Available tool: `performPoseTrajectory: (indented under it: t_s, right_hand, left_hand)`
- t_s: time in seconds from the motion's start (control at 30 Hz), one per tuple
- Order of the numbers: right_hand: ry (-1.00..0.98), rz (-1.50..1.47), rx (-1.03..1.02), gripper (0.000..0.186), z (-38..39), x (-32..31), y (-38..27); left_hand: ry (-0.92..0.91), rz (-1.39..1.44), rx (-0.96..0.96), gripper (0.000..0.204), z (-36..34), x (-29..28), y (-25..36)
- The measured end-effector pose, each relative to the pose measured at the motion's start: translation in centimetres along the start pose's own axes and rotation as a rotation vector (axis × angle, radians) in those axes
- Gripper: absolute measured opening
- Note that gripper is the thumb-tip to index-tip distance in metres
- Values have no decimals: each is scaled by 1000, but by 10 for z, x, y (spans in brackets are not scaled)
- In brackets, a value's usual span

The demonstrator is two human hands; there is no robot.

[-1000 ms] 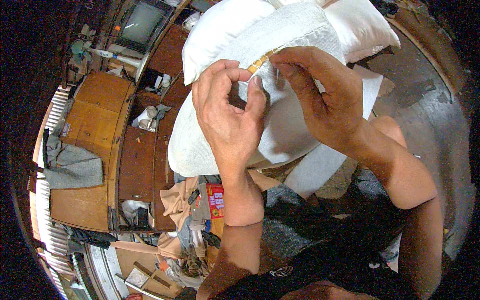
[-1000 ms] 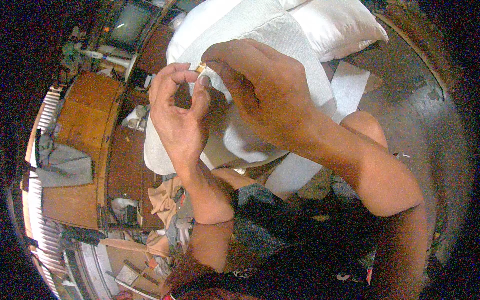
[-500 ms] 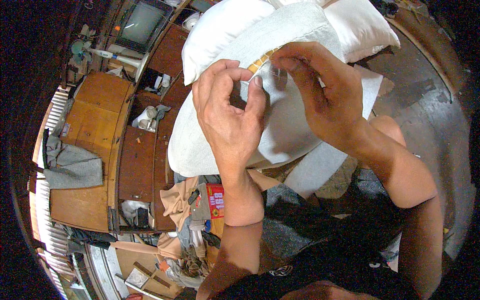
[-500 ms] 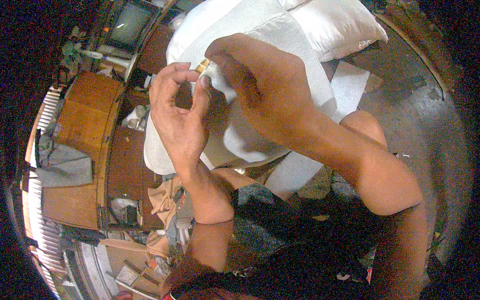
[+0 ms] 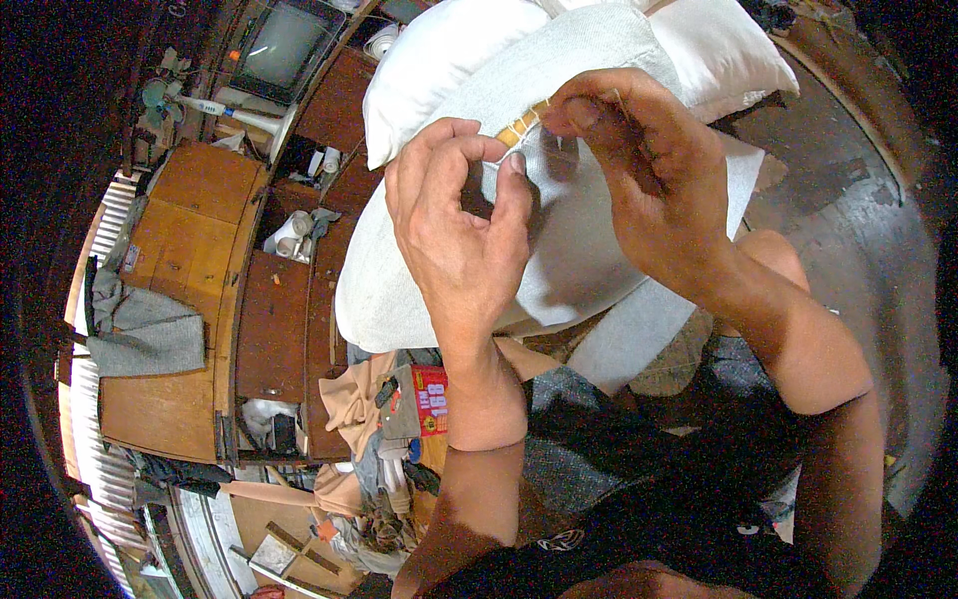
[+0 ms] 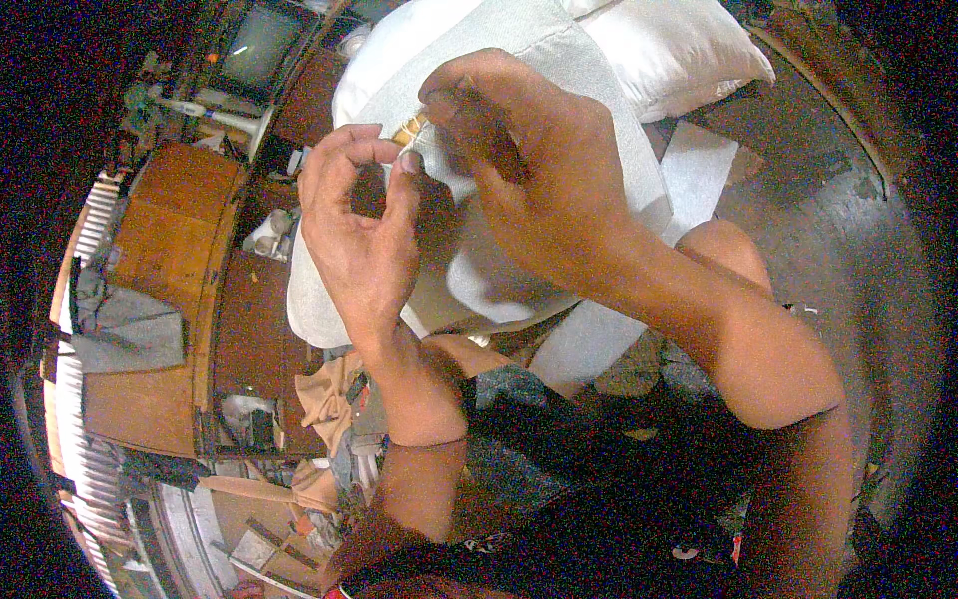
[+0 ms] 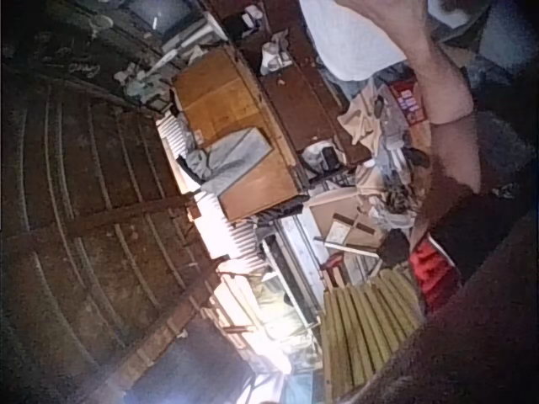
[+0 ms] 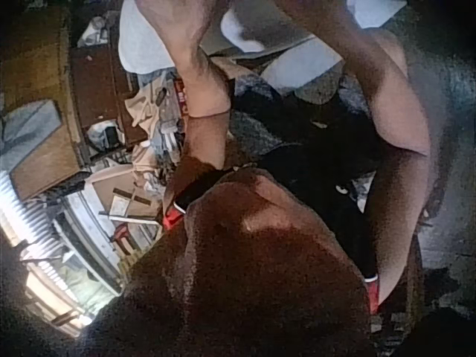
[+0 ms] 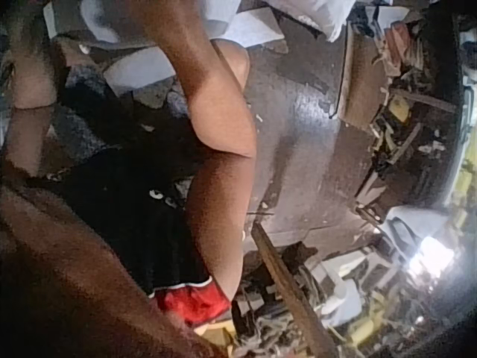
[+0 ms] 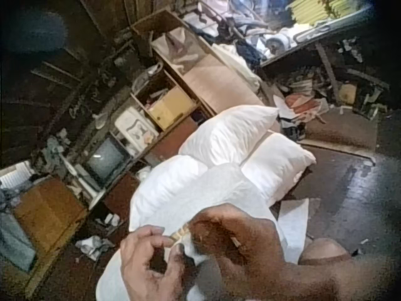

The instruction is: The person hand-sews a white pillow using a needle and thread. They repeatedly insert the needle through the fabric and pull the thread to close a seam.

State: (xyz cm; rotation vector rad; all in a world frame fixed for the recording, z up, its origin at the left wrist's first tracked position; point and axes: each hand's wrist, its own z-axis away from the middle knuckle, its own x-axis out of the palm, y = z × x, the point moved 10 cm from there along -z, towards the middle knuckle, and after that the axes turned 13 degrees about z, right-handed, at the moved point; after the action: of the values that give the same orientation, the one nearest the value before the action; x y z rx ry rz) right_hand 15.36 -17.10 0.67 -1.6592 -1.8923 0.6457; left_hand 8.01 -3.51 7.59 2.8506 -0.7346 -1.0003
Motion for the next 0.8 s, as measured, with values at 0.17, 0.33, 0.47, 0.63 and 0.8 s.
performPoseTrajectory:
  t_s: [0.17,0.33,0.47,0.63,0.8]
  right_hand:
    - [14,132,-83,17,0,-3,-10]
    - [3,258,-151,15,2,-3,-23]
    - [18,133,-66,14,-1,-3,-10]
    - [-34,17,55,15,-3,2,4]
    - [15,54,-38,16,1,1,-4]
  left_hand:
    - [1,-9,-4,16,0,1,1]
    - [0,33,-19,16,2,1,-1]
    - [-5,-10,-24,16,1,1,1]
    - [0,-12,-6,18,1,1,2]
    - [-9,-5,-30,17,2,1,-1]
